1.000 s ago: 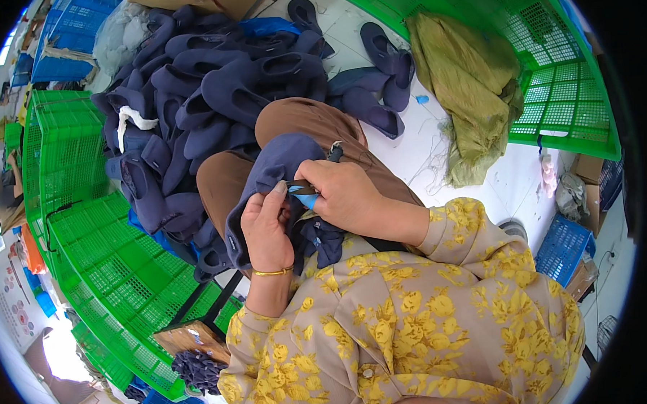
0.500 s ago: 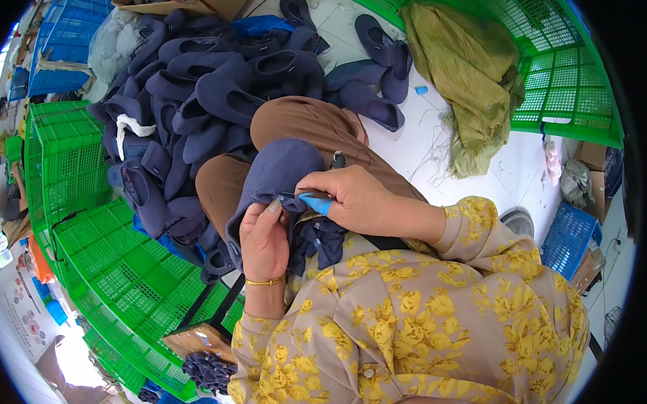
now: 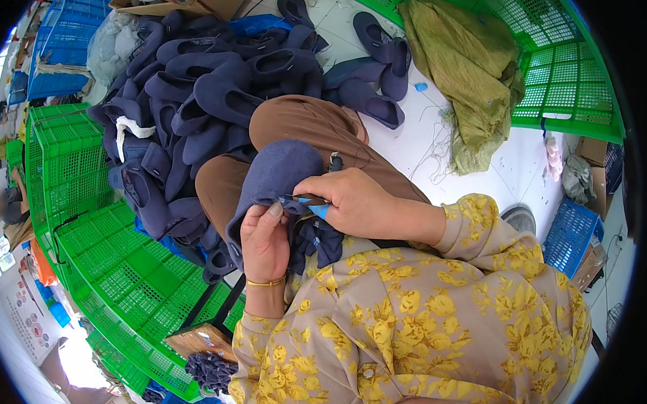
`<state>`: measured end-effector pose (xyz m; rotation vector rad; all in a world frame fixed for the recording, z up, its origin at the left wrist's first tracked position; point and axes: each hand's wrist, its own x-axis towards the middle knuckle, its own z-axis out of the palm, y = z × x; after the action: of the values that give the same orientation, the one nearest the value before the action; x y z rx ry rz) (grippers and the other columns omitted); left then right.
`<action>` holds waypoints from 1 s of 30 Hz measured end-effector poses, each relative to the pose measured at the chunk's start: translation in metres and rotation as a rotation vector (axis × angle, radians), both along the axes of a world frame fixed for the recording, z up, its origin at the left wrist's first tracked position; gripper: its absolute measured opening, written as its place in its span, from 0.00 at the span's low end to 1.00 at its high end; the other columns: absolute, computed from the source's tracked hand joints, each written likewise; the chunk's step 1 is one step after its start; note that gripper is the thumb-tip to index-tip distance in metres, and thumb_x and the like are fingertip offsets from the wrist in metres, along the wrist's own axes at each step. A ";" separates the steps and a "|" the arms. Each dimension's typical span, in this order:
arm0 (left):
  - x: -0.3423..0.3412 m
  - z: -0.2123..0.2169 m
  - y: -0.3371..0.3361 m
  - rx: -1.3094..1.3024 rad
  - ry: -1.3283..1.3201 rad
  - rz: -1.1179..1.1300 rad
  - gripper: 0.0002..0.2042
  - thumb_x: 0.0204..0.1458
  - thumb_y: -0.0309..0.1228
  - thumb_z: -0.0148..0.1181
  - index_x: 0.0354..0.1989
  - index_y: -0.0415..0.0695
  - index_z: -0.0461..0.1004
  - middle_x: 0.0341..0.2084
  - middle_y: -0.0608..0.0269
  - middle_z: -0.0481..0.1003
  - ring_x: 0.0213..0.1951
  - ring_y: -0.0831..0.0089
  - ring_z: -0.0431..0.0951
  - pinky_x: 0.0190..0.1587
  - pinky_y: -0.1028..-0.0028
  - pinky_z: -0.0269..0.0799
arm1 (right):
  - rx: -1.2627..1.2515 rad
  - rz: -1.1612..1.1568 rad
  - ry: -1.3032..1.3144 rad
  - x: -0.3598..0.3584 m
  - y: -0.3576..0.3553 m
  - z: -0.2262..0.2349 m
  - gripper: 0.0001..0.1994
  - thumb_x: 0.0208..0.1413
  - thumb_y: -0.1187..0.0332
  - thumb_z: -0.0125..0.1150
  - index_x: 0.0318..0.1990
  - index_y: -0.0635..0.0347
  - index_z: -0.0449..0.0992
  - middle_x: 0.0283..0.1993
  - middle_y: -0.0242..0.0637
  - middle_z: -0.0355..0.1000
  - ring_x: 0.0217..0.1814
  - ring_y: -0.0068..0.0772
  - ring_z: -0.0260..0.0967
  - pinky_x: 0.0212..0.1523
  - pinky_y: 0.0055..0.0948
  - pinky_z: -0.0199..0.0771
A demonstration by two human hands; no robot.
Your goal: The person sits on the floor and uses a blue utility knife to trim excess fabric or threads from the edges of dark blue slip-on shoes. The person handles shoes one at a time, rotating them to access different edges, and places trimmed shoes aside.
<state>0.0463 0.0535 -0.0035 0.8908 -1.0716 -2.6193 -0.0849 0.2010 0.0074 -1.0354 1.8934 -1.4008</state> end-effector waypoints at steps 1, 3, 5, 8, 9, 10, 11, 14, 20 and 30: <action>0.001 -0.001 0.000 0.002 0.001 0.000 0.11 0.57 0.23 0.55 0.48 0.38 0.73 0.44 0.63 0.76 0.43 0.76 0.73 0.50 0.75 0.66 | 0.005 -0.002 0.013 0.001 -0.001 -0.002 0.09 0.50 0.77 0.55 0.40 0.58 0.73 0.32 0.47 0.75 0.35 0.53 0.73 0.34 0.44 0.72; 0.002 -0.001 0.000 0.002 0.006 -0.001 0.11 0.57 0.23 0.56 0.48 0.38 0.74 0.44 0.63 0.76 0.43 0.76 0.73 0.50 0.75 0.66 | 0.005 -0.015 0.019 0.004 -0.002 -0.006 0.09 0.50 0.77 0.55 0.40 0.57 0.72 0.31 0.47 0.75 0.35 0.53 0.73 0.34 0.45 0.71; 0.003 -0.003 0.000 0.005 0.018 -0.002 0.11 0.57 0.23 0.56 0.48 0.38 0.74 0.43 0.63 0.76 0.43 0.76 0.73 0.50 0.74 0.65 | -0.002 -0.035 0.001 0.008 -0.005 -0.010 0.10 0.50 0.78 0.55 0.41 0.56 0.70 0.31 0.47 0.75 0.35 0.53 0.73 0.33 0.46 0.71; 0.001 -0.001 0.001 0.011 0.011 0.006 0.11 0.57 0.24 0.57 0.48 0.38 0.74 0.43 0.62 0.76 0.43 0.75 0.73 0.51 0.73 0.65 | -0.042 -0.059 0.008 0.014 -0.008 -0.018 0.11 0.50 0.78 0.54 0.42 0.55 0.69 0.30 0.47 0.74 0.34 0.53 0.73 0.32 0.46 0.70; 0.000 0.001 0.002 0.013 0.005 0.011 0.11 0.57 0.24 0.57 0.48 0.38 0.74 0.43 0.62 0.76 0.43 0.75 0.73 0.51 0.73 0.65 | -0.053 -0.063 0.004 0.015 -0.009 -0.019 0.11 0.50 0.78 0.54 0.41 0.55 0.69 0.30 0.47 0.74 0.34 0.53 0.73 0.32 0.46 0.70; -0.001 0.002 0.004 0.014 0.007 0.012 0.11 0.57 0.24 0.57 0.48 0.38 0.74 0.43 0.62 0.76 0.44 0.75 0.73 0.52 0.73 0.65 | -0.063 -0.068 0.001 0.016 -0.010 -0.020 0.11 0.50 0.79 0.53 0.41 0.55 0.69 0.30 0.46 0.74 0.34 0.53 0.73 0.32 0.46 0.70; -0.002 0.004 0.006 0.016 0.009 0.012 0.11 0.57 0.24 0.57 0.48 0.38 0.73 0.44 0.62 0.76 0.44 0.75 0.73 0.53 0.72 0.65 | -0.073 -0.073 -0.003 0.017 -0.010 -0.021 0.11 0.50 0.79 0.53 0.41 0.55 0.69 0.30 0.46 0.74 0.34 0.54 0.73 0.32 0.46 0.70; 0.000 0.001 0.006 0.019 0.015 0.008 0.11 0.57 0.24 0.57 0.48 0.37 0.73 0.44 0.61 0.76 0.45 0.74 0.74 0.54 0.72 0.65 | -0.079 -0.097 0.018 0.018 -0.012 -0.022 0.12 0.50 0.80 0.54 0.42 0.55 0.68 0.29 0.46 0.74 0.34 0.53 0.73 0.32 0.46 0.70; 0.007 -0.006 0.003 0.003 0.059 -0.028 0.14 0.58 0.24 0.56 0.52 0.37 0.71 0.47 0.60 0.75 0.47 0.73 0.74 0.56 0.70 0.65 | 0.001 -0.034 -0.045 0.013 -0.005 -0.012 0.12 0.53 0.80 0.52 0.44 0.56 0.68 0.32 0.45 0.74 0.35 0.51 0.74 0.33 0.37 0.72; 0.006 -0.005 0.009 -0.062 0.044 -0.041 0.13 0.58 0.24 0.56 0.51 0.37 0.71 0.45 0.61 0.76 0.43 0.75 0.73 0.51 0.73 0.66 | -0.100 -0.134 -0.112 0.017 -0.017 -0.009 0.12 0.56 0.76 0.52 0.48 0.58 0.65 0.36 0.49 0.75 0.36 0.57 0.74 0.35 0.43 0.73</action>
<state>0.0522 0.0622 -0.0088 0.8028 -1.1651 -2.6105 -0.0677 0.1841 -0.0016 -0.8696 1.8566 -1.6096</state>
